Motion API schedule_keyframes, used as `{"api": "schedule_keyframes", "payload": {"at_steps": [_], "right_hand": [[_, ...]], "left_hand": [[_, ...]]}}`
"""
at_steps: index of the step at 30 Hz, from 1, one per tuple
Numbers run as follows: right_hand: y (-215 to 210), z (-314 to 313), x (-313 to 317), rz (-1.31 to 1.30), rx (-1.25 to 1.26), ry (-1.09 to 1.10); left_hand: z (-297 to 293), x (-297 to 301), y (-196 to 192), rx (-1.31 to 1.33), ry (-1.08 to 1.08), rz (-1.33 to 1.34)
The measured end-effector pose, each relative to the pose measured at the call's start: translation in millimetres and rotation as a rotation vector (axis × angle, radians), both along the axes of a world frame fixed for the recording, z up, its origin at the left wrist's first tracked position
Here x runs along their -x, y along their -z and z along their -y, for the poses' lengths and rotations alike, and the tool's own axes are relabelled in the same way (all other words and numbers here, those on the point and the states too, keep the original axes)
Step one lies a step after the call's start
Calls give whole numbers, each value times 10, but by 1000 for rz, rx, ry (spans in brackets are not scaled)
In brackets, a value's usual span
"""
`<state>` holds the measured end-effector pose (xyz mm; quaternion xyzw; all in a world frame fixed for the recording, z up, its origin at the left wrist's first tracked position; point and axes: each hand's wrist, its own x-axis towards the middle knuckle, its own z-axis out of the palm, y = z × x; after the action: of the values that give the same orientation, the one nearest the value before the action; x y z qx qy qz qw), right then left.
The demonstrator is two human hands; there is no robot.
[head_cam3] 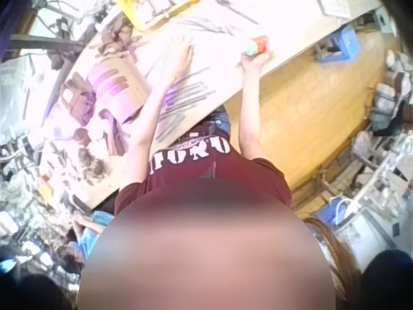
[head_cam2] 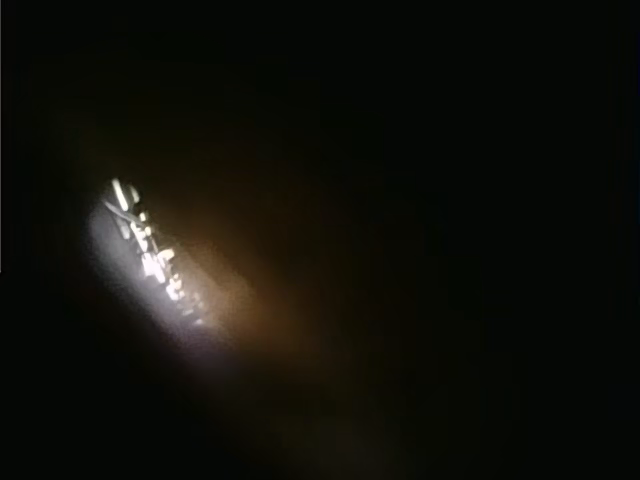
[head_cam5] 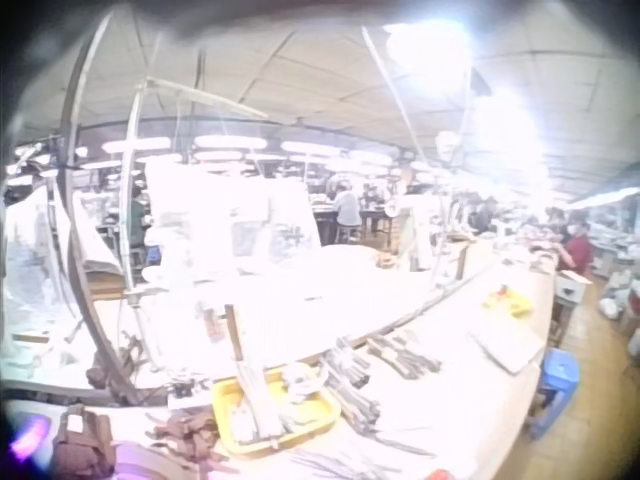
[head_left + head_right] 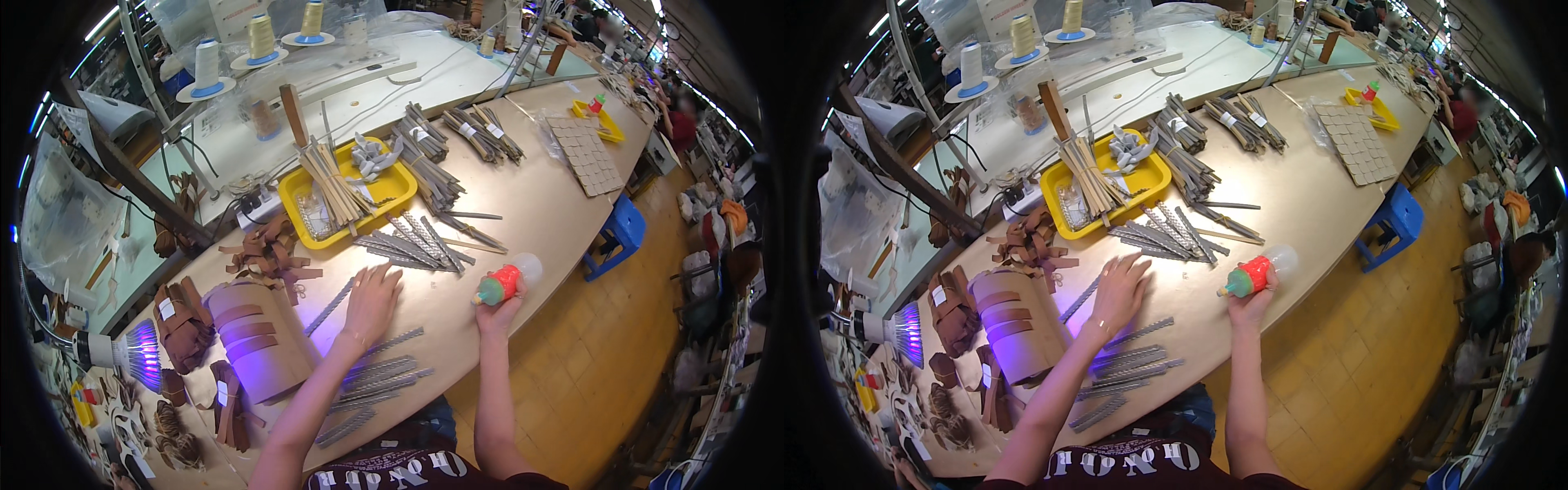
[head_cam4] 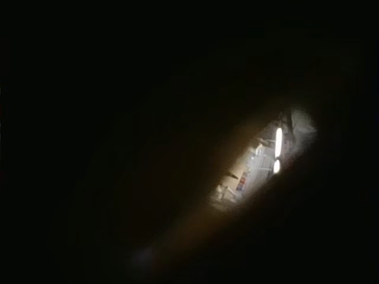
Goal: The person applies glue from a bottle to short metallic rods and presses them together on a workbench. The person repeats this process for multiple rods, arranging them in rows on the table.
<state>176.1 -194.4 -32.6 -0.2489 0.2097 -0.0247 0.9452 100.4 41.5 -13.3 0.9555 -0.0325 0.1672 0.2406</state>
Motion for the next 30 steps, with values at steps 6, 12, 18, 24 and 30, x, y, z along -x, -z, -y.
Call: {"api": "schedule_keyframes", "payload": {"at_steps": [6, 12, 18, 24, 30], "right_hand": [[33, 10, -30, 24, 0, 10], [148, 36, 27, 81, 125, -89], [146, -306, 179, 165, 786, 148], [-155, -434, 325, 352, 1266, 133], [-284, -603, 346, 433, 1428, 16]], "left_hand": [[88, -347, 191, -111, 10, 44], [-28, 354, 109, 9, 0, -72], [-78, 688, -46, 92, -75, -66], [-123, 838, -84, 128, -163, -186], [-152, 952, -28, 162, -203, -107]]}}
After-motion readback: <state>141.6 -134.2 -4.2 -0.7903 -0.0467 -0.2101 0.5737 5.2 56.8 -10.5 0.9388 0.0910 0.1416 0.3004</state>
